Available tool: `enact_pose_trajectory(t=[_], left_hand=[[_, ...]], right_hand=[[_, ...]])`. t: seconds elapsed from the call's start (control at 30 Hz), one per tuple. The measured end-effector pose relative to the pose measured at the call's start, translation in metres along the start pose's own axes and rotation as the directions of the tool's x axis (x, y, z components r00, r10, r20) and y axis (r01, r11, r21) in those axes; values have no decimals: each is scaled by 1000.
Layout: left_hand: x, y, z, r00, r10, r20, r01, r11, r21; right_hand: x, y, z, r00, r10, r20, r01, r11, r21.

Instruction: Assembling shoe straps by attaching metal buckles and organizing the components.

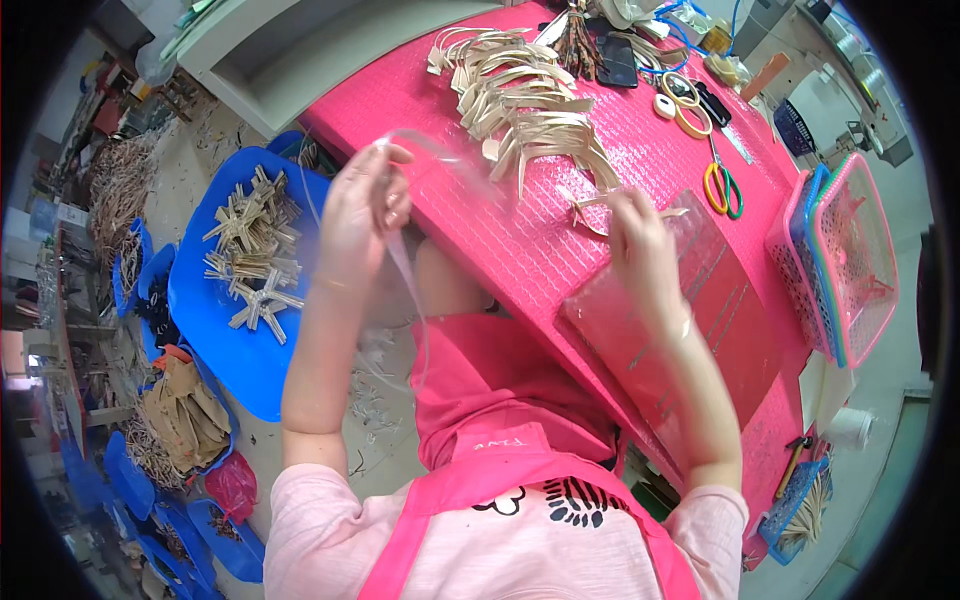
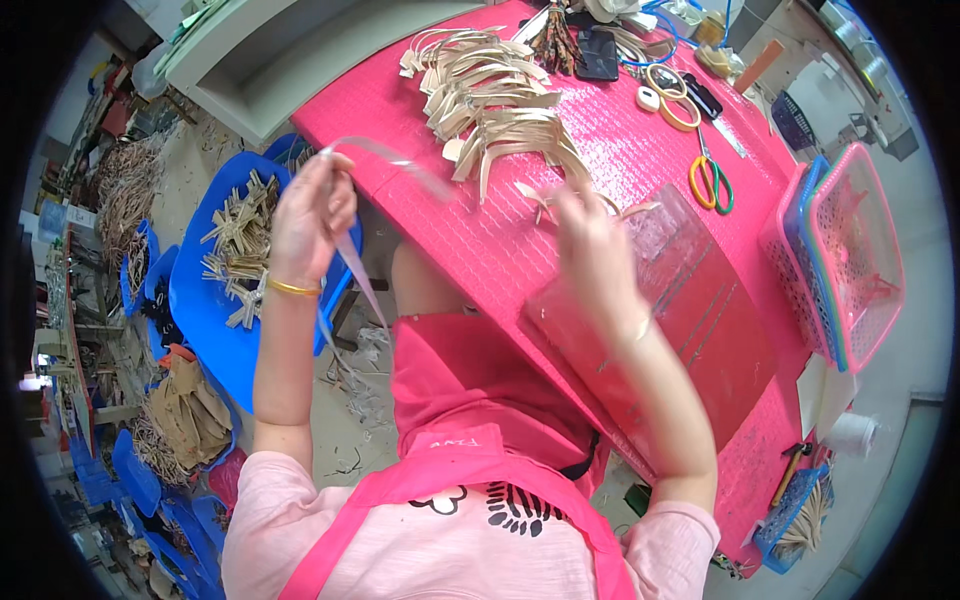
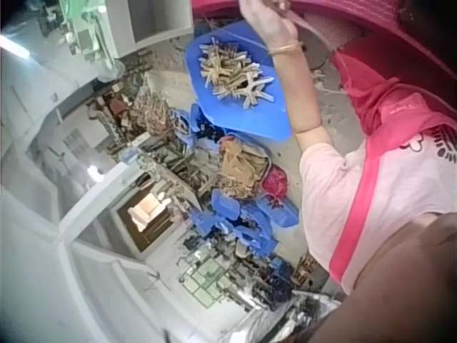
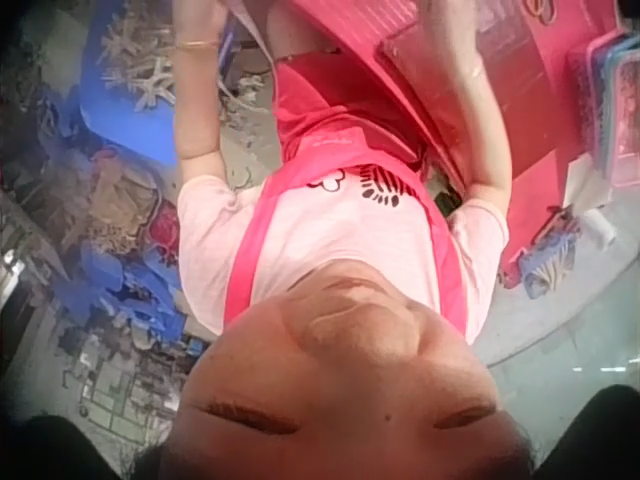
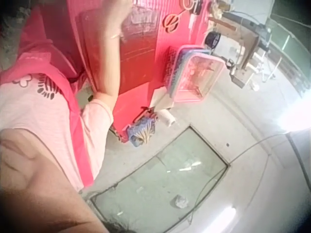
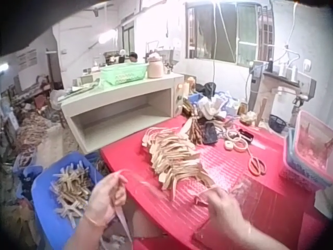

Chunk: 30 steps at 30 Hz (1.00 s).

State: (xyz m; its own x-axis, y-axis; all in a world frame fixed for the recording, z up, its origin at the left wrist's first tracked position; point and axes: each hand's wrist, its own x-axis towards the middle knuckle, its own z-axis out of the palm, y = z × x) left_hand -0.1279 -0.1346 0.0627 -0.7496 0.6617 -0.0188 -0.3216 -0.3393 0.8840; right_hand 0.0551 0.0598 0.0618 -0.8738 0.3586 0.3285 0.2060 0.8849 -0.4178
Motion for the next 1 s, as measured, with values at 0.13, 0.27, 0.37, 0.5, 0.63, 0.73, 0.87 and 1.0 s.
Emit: enact_pose_trajectory(t=[0.13,0.27,0.37,0.5,0.63,0.73,0.87,1.0], left_hand=[[31,24,3,963,269,-37,-247,925,288],[71,42,-21,916,361,-177,-219,816,535],[105,53,-30,949,293,-112,-215,868,448],[150,41,-35,975,224,3,-206,892,401],[177,38,-40,981,188,52,-192,879,436],[200,32,-37,976,200,83,-216,892,397],[206,26,-25,974,159,160,-212,892,399],[203,20,-48,982,114,149,-166,900,402]], right_hand=[[31,116,59,980,-22,196,112,880,-462],[43,73,49,962,65,265,38,929,-368],[58,67,44,987,-116,111,158,818,-553],[50,92,47,956,-116,271,233,859,-456],[71,54,29,905,-275,325,362,900,-244],[110,55,51,909,-389,150,417,844,-337],[131,77,78,925,-372,81,365,803,-472],[128,71,64,902,-322,287,361,928,-95]])
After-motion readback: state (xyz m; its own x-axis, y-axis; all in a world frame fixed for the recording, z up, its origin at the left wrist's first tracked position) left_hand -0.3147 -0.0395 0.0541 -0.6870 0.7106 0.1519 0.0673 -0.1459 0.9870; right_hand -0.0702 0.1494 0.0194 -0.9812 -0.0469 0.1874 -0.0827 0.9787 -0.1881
